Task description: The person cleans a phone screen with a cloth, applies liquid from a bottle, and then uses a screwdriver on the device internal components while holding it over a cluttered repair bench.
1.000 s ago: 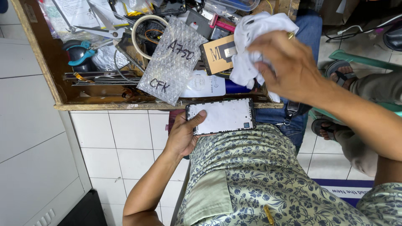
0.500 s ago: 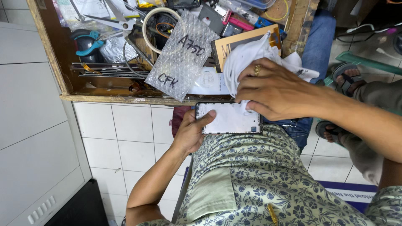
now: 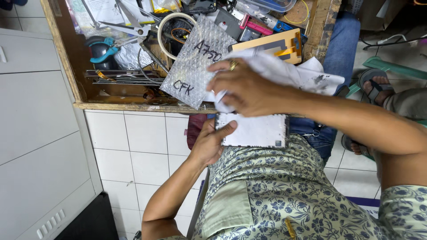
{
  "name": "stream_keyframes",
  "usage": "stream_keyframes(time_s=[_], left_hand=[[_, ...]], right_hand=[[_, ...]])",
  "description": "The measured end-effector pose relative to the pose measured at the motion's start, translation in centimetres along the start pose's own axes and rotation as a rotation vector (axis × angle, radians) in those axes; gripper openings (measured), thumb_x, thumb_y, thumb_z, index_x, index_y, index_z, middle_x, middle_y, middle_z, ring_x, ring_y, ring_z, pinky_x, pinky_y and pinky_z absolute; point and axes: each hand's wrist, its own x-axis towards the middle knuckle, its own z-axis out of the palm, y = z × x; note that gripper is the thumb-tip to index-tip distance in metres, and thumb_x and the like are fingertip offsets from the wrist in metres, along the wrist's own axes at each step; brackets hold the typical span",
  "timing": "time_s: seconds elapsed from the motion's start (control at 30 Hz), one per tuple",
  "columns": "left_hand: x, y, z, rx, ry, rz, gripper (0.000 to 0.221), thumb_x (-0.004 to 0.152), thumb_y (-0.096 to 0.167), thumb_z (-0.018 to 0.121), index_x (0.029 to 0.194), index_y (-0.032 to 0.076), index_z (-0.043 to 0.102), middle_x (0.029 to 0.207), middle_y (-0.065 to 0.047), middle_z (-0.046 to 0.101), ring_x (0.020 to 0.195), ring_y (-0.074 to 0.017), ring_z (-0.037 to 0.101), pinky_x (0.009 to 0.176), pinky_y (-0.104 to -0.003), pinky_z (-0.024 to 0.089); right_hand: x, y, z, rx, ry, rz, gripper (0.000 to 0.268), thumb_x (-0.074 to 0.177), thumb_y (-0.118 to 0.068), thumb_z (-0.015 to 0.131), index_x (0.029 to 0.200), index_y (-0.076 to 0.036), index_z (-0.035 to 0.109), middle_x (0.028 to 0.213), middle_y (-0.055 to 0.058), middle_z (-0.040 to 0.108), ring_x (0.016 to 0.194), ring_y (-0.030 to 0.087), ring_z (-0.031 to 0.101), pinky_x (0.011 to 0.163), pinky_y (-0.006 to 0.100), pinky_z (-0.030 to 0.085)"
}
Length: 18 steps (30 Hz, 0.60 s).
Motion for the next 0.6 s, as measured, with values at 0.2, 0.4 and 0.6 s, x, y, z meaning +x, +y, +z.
stream_keyframes(time_s=[0.2, 0.4, 0.6], left_hand=[[0.2, 0.7, 2.4, 0.053, -0.014, -0.067, 0.02, 0.093, 0.024, 0.074, 0.104, 0.008, 0.068, 0.063, 0.006, 0.054, 0.033, -0.0007, 0.029, 0.028, -0.023, 0.019], [1.1, -0.1, 2.9, 0.052, -0.047, -0.043, 0.019, 0.096, 0.023, 0.073, 0.096, 0.004, 0.07, 0.064, 0.003, 0.054, 0.037, -0.0017, 0.032, 0.03, -0.022, 0.022], [2.0, -1.8, 2.0, -0.107, -0.123, 0.033, 0.01, 0.101, 0.011, 0.073, 0.103, 0.002, 0.069, 0.089, 0.0, 0.066, 0.073, -0.0042, 0.053, 0.055, -0.023, 0.04]], right_hand=[[-3.2, -0.6, -6.8, -0.033, -0.429, 0.232, 0.021, 0.079, -0.018, 0.071, 0.097, -0.008, 0.075, 0.085, 0.01, 0.073, 0.077, 0.03, 0.07, 0.071, 0.049, 0.052], [-5.6, -1.1, -3.3, -0.265, -0.547, 0.324, 0.014, 0.075, -0.01, 0.069, 0.088, -0.005, 0.071, 0.077, 0.008, 0.062, 0.066, 0.028, 0.063, 0.062, 0.048, 0.048], [-3.6, -0.3, 0.7, -0.104, -0.23, 0.163, 0.015, 0.072, -0.011, 0.071, 0.086, -0.005, 0.068, 0.075, 0.007, 0.061, 0.063, 0.027, 0.061, 0.055, 0.045, 0.044]])
